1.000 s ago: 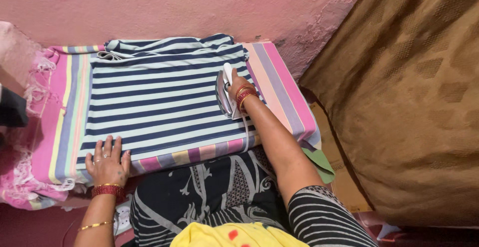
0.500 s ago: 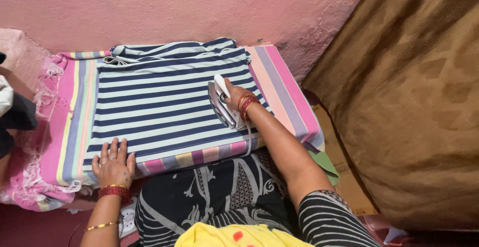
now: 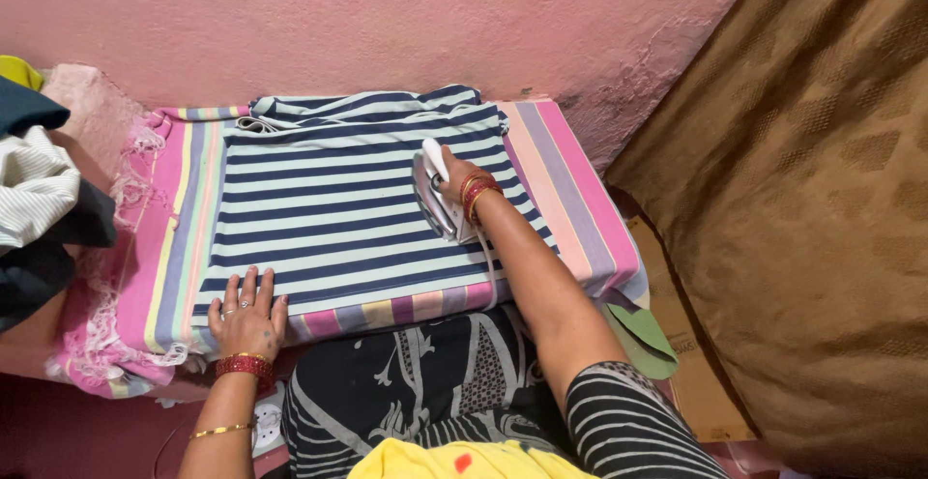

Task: The person irons a striped polo shirt on a small table using an electric iron. They smooth the fabric with their hands, move the iron across the body and sleeves, and flip the shirt to iron the other side.

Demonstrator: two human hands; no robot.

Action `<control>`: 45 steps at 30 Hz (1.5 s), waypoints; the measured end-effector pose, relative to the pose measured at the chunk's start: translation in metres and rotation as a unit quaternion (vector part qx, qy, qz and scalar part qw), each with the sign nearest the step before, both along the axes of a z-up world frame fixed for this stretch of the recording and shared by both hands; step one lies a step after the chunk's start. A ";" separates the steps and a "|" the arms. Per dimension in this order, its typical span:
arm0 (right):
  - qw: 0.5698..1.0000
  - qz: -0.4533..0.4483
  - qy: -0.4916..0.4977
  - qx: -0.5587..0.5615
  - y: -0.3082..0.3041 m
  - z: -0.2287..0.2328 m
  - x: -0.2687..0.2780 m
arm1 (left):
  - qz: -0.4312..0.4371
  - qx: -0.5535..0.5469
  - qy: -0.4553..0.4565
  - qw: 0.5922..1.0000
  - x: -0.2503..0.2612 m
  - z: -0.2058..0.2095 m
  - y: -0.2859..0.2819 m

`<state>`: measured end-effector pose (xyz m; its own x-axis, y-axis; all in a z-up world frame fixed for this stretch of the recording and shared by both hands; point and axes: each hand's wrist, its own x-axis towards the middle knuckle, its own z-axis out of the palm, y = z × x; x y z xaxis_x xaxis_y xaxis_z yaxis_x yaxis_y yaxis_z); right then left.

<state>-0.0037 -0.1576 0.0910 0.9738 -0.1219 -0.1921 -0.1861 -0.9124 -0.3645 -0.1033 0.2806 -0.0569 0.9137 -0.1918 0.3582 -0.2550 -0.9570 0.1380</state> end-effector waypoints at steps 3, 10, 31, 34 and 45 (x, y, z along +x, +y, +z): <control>0.998 0.041 0.028 -0.027 0.017 0.009 -0.014 | 0.007 0.012 0.009 1.000 0.003 -0.002 0.000; 1.000 0.024 -0.001 0.008 0.041 0.004 0.003 | 0.000 -0.007 0.018 1.000 0.003 -0.004 -0.001; 0.999 0.033 0.002 -0.018 0.098 0.009 0.042 | 0.015 0.001 0.036 0.999 -0.002 0.009 -0.006; 1.000 0.017 0.021 0.008 0.103 0.011 0.056 | 0.014 0.001 0.042 0.999 0.000 0.011 -0.005; 0.993 0.102 0.056 -0.007 0.116 0.016 0.032 | 0.031 -0.058 0.059 0.996 0.003 0.009 0.009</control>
